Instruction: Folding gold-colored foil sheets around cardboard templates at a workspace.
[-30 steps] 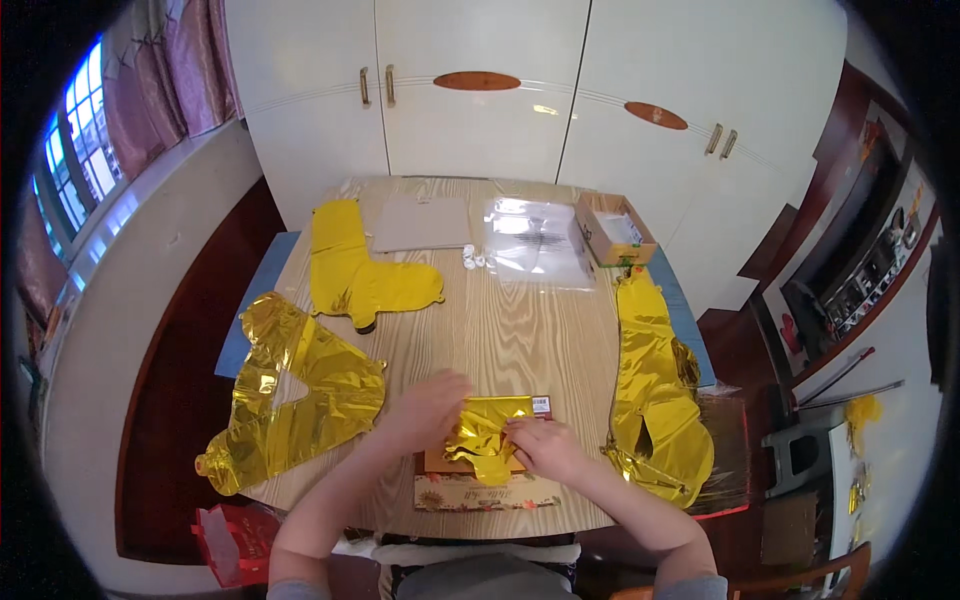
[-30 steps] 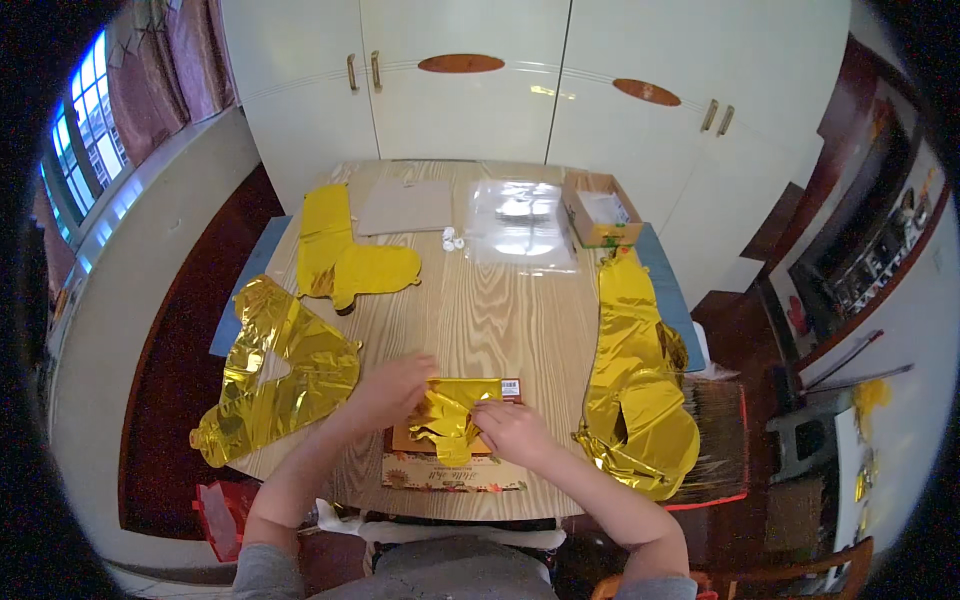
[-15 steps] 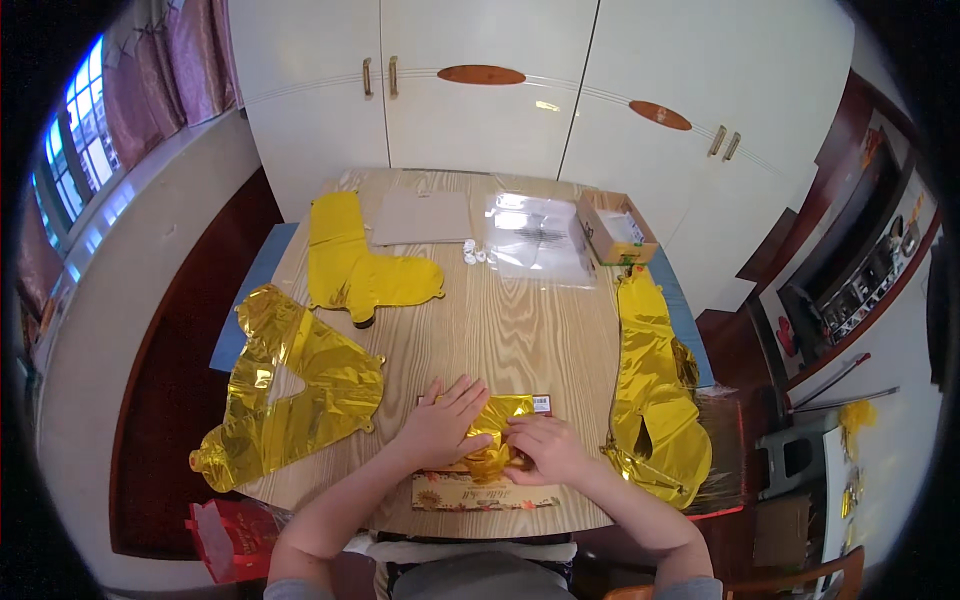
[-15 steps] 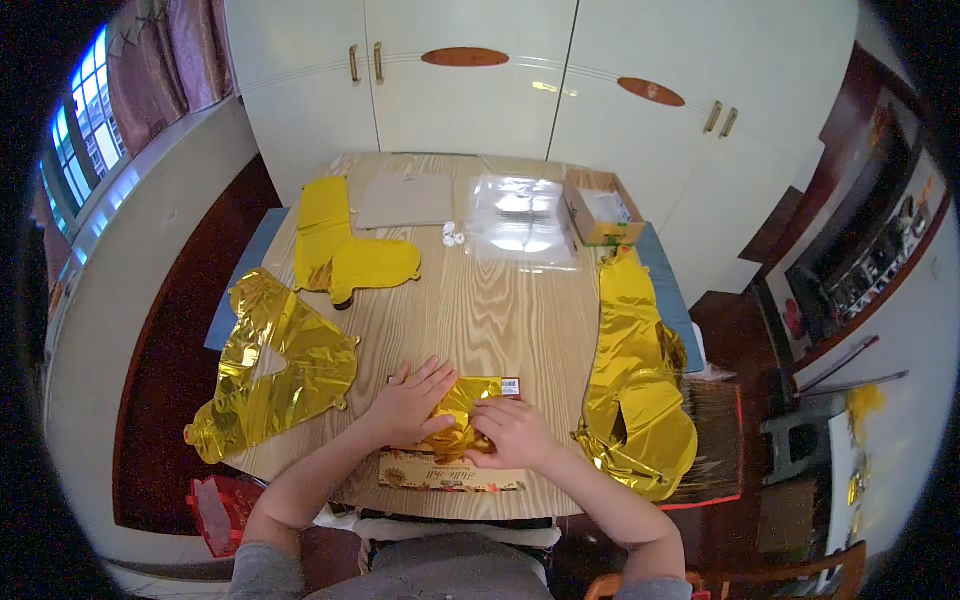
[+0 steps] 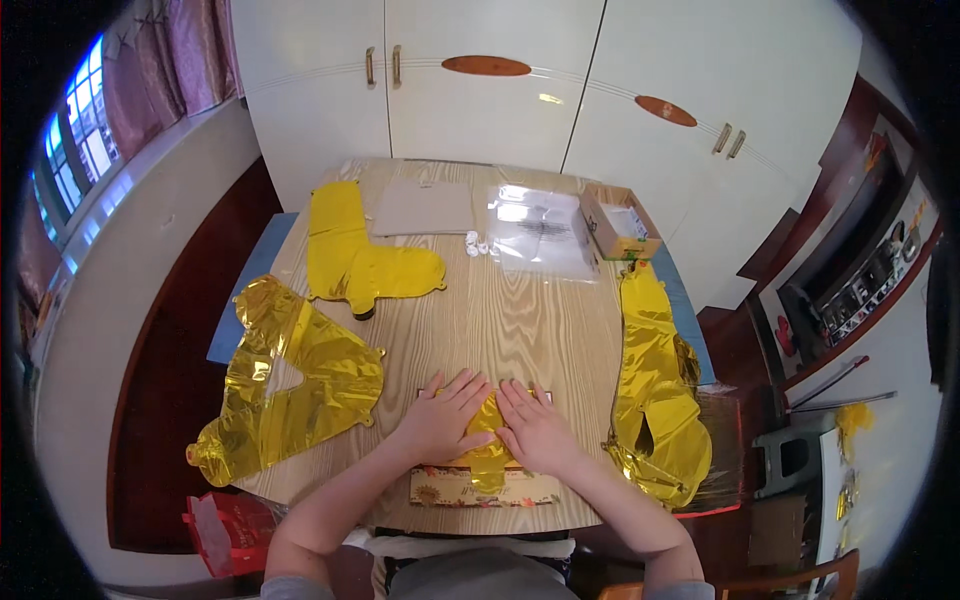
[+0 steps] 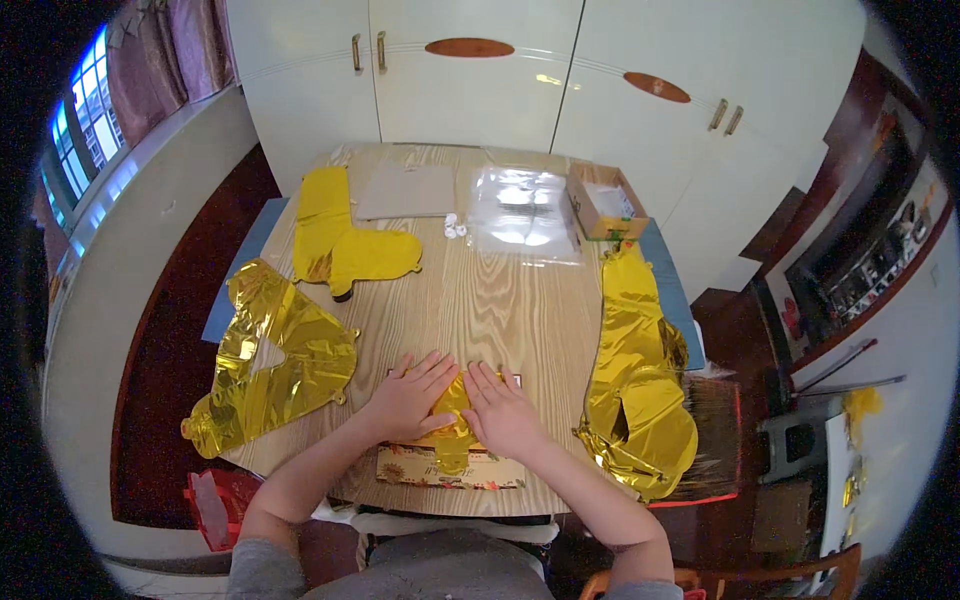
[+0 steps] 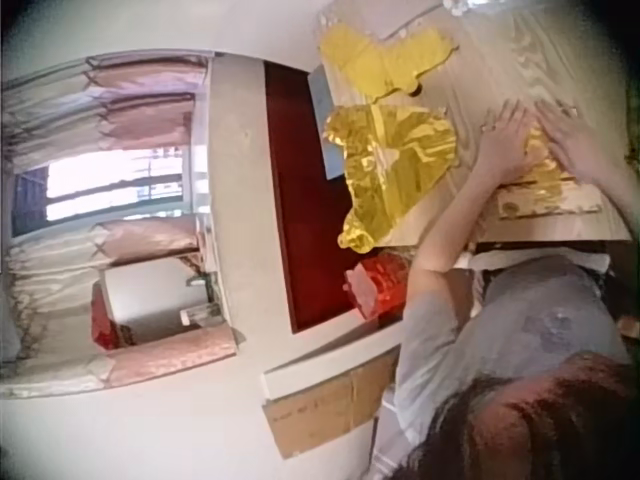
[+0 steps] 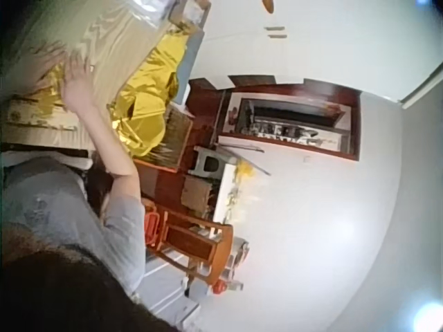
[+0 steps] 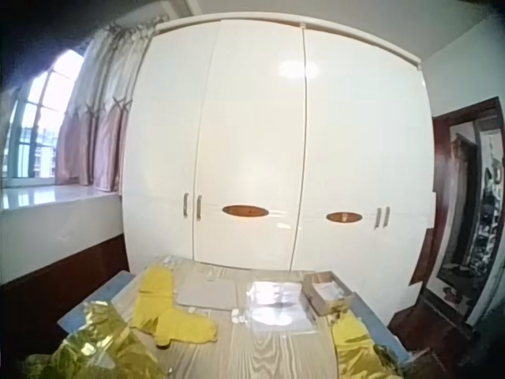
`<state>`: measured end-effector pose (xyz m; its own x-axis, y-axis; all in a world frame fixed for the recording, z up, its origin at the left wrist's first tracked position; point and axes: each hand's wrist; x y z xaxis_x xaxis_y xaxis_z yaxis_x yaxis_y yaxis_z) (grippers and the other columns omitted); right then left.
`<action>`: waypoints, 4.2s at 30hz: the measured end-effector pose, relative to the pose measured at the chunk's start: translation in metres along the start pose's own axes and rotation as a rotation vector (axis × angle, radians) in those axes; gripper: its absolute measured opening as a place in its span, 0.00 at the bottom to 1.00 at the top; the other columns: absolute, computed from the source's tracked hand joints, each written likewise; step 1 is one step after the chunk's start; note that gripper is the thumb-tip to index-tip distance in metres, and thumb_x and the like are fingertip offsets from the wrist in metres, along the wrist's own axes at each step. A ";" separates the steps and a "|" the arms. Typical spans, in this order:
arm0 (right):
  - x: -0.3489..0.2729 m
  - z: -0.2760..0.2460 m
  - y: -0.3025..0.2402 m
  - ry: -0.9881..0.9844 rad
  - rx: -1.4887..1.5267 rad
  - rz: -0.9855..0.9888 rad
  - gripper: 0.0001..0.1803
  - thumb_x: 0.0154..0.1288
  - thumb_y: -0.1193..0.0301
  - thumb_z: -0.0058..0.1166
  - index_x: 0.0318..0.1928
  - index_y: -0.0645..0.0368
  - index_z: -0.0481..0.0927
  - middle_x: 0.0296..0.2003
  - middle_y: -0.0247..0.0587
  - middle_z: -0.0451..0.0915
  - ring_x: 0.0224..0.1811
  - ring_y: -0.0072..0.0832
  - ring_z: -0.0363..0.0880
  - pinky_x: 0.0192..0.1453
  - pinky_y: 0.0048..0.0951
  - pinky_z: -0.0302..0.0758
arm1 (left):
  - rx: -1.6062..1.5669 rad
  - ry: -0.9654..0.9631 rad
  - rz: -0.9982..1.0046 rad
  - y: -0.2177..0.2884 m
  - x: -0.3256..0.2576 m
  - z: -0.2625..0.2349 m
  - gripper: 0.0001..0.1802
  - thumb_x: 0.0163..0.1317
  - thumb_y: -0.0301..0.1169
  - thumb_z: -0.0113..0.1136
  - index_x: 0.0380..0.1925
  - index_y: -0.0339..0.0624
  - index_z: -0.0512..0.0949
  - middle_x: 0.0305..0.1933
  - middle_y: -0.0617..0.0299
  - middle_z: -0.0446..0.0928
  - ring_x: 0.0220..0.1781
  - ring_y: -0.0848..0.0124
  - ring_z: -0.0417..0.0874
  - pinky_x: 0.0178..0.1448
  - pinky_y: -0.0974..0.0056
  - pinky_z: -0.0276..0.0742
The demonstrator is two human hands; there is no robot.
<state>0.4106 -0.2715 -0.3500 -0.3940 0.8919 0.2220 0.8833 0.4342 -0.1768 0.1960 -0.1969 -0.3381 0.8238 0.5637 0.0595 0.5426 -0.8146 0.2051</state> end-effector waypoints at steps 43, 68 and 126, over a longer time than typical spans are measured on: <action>-0.015 -0.021 -0.027 -0.016 0.091 0.024 0.34 0.56 0.48 0.63 0.53 0.62 0.80 0.59 0.48 0.77 0.67 0.40 0.70 0.72 0.45 0.63 | -0.114 0.068 0.365 -0.020 0.032 0.012 0.39 0.72 0.57 0.38 0.71 0.39 0.60 0.76 0.54 0.60 0.79 0.62 0.55 0.80 0.47 0.44; 0.008 -0.033 -0.022 0.230 -0.281 -0.332 0.17 0.56 0.60 0.60 0.45 0.53 0.79 0.37 0.32 0.80 0.40 0.28 0.78 0.50 0.35 0.72 | -0.373 -0.172 0.290 -0.029 0.036 -0.002 0.36 0.76 0.55 0.25 0.74 0.43 0.55 0.78 0.55 0.54 0.81 0.63 0.48 0.81 0.50 0.37; 0.006 -0.006 -0.031 0.312 -0.010 -0.174 0.07 0.54 0.70 0.60 0.35 0.55 0.80 0.30 0.35 0.76 0.33 0.32 0.77 0.38 0.33 0.74 | -0.305 -0.189 0.285 -0.026 0.037 -0.003 0.36 0.75 0.57 0.27 0.73 0.47 0.58 0.78 0.61 0.56 0.81 0.67 0.47 0.81 0.51 0.36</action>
<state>0.3821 -0.2809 -0.3372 -0.4436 0.7227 0.5301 0.8130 0.5734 -0.1013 0.2124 -0.1545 -0.3384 0.9640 0.2653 -0.0184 0.2404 -0.8399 0.4865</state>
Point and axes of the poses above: each hand's wrist, its own x-axis towards the middle knuckle, its own z-axis out of the palm, y = z × x
